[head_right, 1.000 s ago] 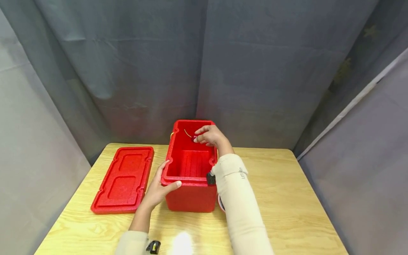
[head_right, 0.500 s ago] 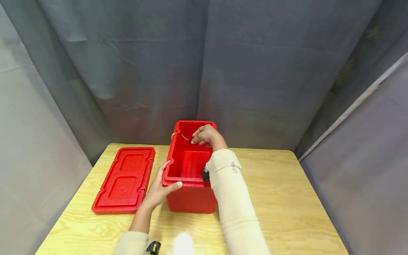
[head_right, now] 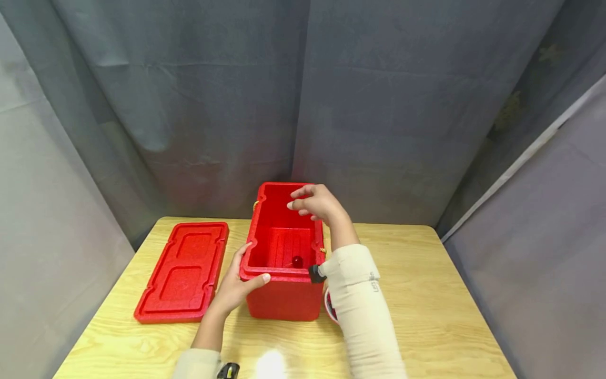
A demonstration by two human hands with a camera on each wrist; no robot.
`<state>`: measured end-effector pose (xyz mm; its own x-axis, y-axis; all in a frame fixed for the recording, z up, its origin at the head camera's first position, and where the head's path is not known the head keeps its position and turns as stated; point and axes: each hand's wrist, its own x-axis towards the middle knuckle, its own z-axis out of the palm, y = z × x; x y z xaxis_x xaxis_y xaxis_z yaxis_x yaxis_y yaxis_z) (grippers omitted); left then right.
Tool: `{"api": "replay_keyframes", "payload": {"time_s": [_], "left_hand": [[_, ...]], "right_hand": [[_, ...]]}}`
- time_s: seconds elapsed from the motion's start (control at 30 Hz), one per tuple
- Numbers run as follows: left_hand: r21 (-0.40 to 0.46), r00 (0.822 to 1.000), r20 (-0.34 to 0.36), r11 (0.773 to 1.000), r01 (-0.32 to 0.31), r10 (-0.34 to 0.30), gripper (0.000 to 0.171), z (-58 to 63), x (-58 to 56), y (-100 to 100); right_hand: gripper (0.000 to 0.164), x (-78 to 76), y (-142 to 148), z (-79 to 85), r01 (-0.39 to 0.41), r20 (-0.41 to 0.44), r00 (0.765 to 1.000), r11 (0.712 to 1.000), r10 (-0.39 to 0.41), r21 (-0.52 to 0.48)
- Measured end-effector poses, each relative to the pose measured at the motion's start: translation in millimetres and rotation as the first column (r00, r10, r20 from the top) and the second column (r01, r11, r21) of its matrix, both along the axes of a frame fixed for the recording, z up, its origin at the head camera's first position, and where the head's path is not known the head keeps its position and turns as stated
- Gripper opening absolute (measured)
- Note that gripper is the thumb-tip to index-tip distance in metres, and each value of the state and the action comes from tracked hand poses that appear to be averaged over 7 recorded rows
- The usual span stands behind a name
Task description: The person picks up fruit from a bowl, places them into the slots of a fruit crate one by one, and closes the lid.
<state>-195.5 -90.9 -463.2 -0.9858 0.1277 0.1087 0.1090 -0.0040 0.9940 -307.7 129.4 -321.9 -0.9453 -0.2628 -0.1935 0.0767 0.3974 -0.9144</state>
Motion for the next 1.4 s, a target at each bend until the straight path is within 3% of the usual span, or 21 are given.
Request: {"api": "replay_keyframes", "payload": {"time_s": [0.2, 0.77, 1.07, 1.2, 1.3, 1.4], "left_hand": [[0.009, 0.999, -0.003, 0.999, 0.034, -0.034, 0.086, 16.5, 10.2, 2], [0.046, 0.998, -0.004, 0.997, 0.058, -0.057, 0.085, 16.1, 9.4, 1], [0.032, 0.999, 0.007, 0.998, 0.054, -0.054, 0.086, 16.2, 9.0, 1], [0.027, 0.999, 0.001, 0.999, 0.037, -0.037, 0.085, -0.4, 2.1, 0], [0.037, 0.999, -0.018, 0.999, 0.04, -0.039, 0.084, -2.4, 1.3, -1], [0.036, 0.998, -0.021, 0.998, 0.056, -0.055, 0.085, 11.2, 6.8, 0]], "right_hand": [[0.041, 17.1, 17, -5.3, -0.006, -0.058, 0.998, 1.0, 0.005, -0.015], [0.041, 63.0, 42, -30.2, 0.015, -0.235, 0.971, 0.998, -0.029, -0.062], [0.044, 81.6, 59, -52.2, 0.047, -0.254, 0.965, 0.995, -0.068, -0.09], [0.043, 92.5, 64, -65.5, 0.074, -0.243, 0.965, 0.991, -0.098, -0.11], [0.042, 99.4, 68, -76.9, 0.104, -0.236, 0.963, 0.989, -0.127, -0.109], [0.041, 102.6, 74, -88.4, 0.127, -0.217, 0.965, 0.986, -0.148, -0.108]]}}
